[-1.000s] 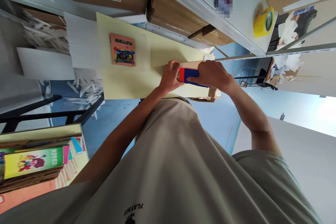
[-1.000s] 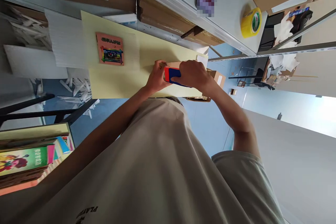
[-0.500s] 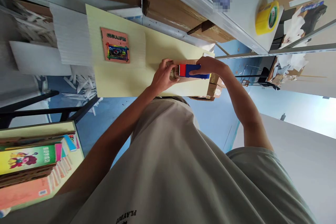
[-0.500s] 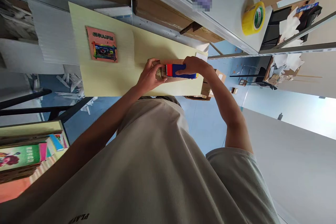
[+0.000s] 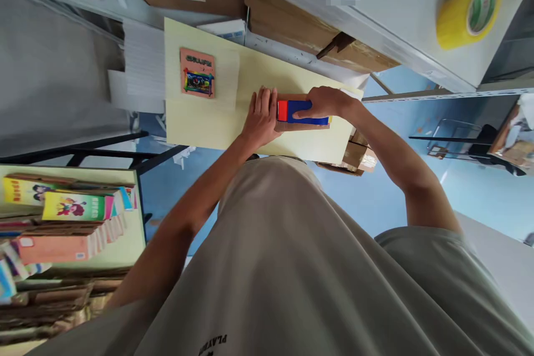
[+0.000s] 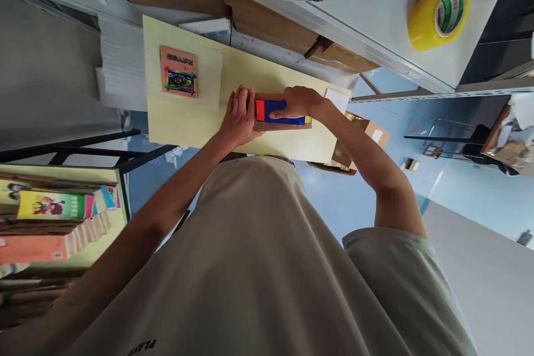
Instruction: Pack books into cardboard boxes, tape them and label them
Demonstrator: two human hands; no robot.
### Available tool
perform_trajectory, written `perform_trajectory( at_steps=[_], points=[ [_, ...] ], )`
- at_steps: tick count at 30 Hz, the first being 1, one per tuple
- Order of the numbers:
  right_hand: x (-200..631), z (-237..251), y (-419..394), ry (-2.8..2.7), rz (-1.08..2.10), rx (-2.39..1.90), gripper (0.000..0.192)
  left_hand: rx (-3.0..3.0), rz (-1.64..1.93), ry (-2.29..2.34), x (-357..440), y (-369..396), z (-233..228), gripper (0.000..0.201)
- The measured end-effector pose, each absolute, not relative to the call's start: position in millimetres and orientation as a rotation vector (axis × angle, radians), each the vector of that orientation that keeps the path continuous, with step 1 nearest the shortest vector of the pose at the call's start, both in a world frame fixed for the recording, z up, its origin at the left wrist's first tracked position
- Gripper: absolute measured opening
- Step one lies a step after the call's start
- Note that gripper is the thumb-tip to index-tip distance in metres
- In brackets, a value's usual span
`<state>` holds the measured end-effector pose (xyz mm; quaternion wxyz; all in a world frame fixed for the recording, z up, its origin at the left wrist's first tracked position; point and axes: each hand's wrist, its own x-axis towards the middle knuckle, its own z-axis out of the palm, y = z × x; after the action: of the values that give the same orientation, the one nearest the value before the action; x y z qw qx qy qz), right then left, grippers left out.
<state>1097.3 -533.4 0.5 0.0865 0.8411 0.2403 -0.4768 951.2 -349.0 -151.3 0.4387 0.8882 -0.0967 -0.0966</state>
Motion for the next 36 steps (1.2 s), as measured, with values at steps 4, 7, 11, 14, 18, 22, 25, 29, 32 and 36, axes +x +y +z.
perform_trajectory(
  at_steps=[4, 7, 11, 14, 18, 22, 25, 29, 32, 36],
  points=[
    [1101, -4, -548, 0.820, -1.452, 2.558, 0.087, 2.379, -0.374, -0.230, 952, -340, -138, 0.126],
    [1112, 4, -589, 0.840, -1.451, 2.572, 0.084, 2.443, -0.404, -0.209, 952, -336, -134, 0.136],
    [1138, 26, -681, 0.674, -1.531, 2.491, 0.071, 2.433, -0.381, -0.169, 954, -335, -132, 0.149],
    [1152, 31, -737, 0.551, -1.525, 2.481, 0.068, 2.413, -0.377, -0.134, 958, -335, -128, 0.150],
    [1150, 3, -758, 0.568, -1.459, 2.567, 0.069, 2.437, -0.407, -0.106, 961, -337, -121, 0.149],
    [1139, -37, -744, 0.594, -1.345, 2.679, 0.077, 2.475, -0.427, -0.109, 963, -339, -117, 0.148],
    [1129, -56, -728, 0.659, -1.232, 2.752, 0.082, 2.506, -0.431, -0.091, 964, -340, -117, 0.149],
    [1107, -73, -702, 0.705, -1.141, 2.760, 0.072, 2.534, -0.418, -0.077, 966, -341, -117, 0.152],
    [1086, -82, -690, 0.688, -1.170, 2.734, 0.058, 2.576, -0.433, -0.078, 965, -341, -114, 0.154],
    [1062, -76, -698, 0.556, -1.229, 2.737, 0.042, 2.636, -0.484, -0.103, 962, -347, -104, 0.166]
  ],
)
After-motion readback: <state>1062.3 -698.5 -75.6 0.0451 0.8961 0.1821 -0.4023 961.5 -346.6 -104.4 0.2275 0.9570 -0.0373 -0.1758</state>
